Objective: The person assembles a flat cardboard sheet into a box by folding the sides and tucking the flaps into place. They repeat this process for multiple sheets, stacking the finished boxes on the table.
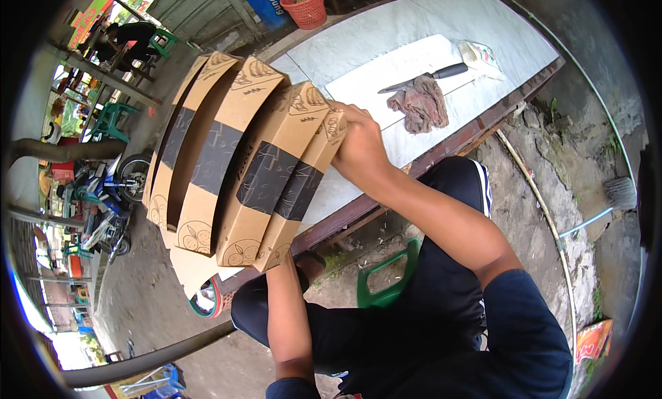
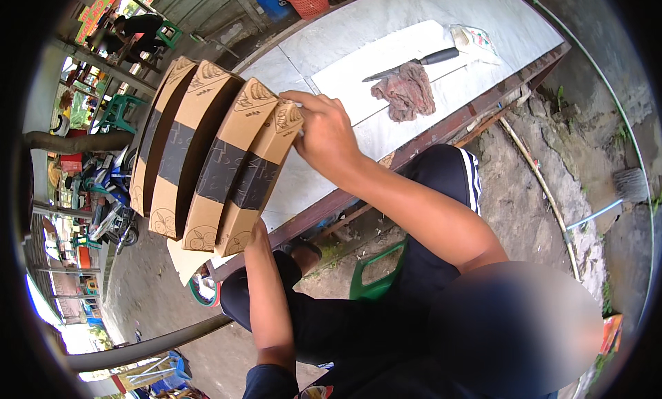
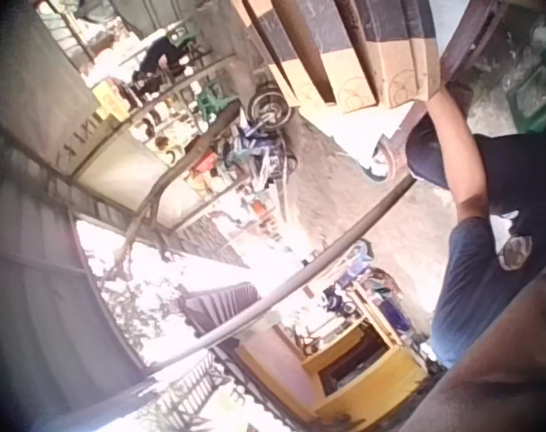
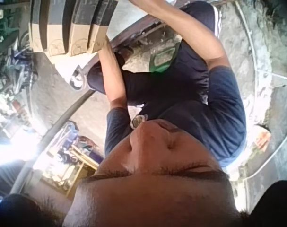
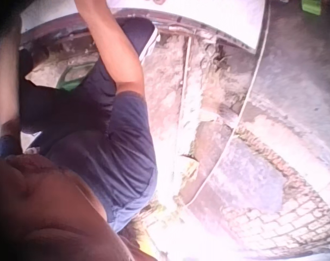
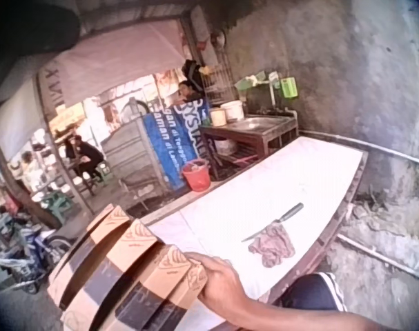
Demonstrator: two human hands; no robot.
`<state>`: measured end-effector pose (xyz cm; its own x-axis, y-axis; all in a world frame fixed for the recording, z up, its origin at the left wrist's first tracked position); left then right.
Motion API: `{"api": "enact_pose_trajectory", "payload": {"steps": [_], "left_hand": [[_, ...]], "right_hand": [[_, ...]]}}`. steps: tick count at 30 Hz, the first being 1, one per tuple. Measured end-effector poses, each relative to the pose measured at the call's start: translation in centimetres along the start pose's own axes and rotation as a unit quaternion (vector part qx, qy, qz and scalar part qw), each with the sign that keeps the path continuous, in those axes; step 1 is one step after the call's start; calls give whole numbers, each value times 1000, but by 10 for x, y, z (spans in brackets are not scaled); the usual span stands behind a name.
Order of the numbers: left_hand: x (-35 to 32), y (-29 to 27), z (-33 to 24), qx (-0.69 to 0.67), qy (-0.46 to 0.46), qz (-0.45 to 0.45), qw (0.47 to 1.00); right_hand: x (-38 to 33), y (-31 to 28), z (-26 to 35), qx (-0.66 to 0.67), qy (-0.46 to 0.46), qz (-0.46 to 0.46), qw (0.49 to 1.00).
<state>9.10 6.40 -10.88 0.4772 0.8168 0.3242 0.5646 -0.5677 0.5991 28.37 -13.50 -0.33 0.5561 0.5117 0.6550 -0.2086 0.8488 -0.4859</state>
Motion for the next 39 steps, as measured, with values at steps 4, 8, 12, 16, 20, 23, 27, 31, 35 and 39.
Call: {"api": "enact_pose_trajectory", "payload": {"steps": [4,8,12,16,20,23,27,31,35,39], "left_hand": [[7,-4,-2,8,17,2,1000],[8,-17,-15,13,37,17,999],[10,-29,-26,34,60,101,992],[-9,16,-15,64,-1,-23,998],[2,4,-9,30,-3,-21,999],[-3,8,-8,-7,-10,-62,998],[-7,20,-12,29,18,97,995],[-8,17,-10,30,-4,65,997],[-6,-5,-4,32,-79,-65,994],[5,16,-7,63,-151,76,984]], "right_hand": [[3,-1,10,34,-29,10,999],[1,-4,15,72,-10,28,997],[-2,0,14,28,13,59,998],[1,-6,5,-3,16,30,999],[6,-11,-8,128,50,-14,990],[9,-17,-19,205,114,-19,972],[8,-10,-31,246,157,27,956],[12,-3,-27,156,100,111,976],[8,12,-35,201,190,239,931],[-1,22,-50,194,267,308,892]]}}
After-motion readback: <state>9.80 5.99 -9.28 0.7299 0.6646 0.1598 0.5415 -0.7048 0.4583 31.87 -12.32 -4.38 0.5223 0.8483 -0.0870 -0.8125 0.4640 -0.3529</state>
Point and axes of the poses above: each hand's wrist, its own x-axis towards the middle knuckle, its own y-axis out of the palm, z = x × y, the point moved 7 cm from there along x, towards the middle knuckle, and after that the axes turned 11 degrees about z, right-handed, at the moved point
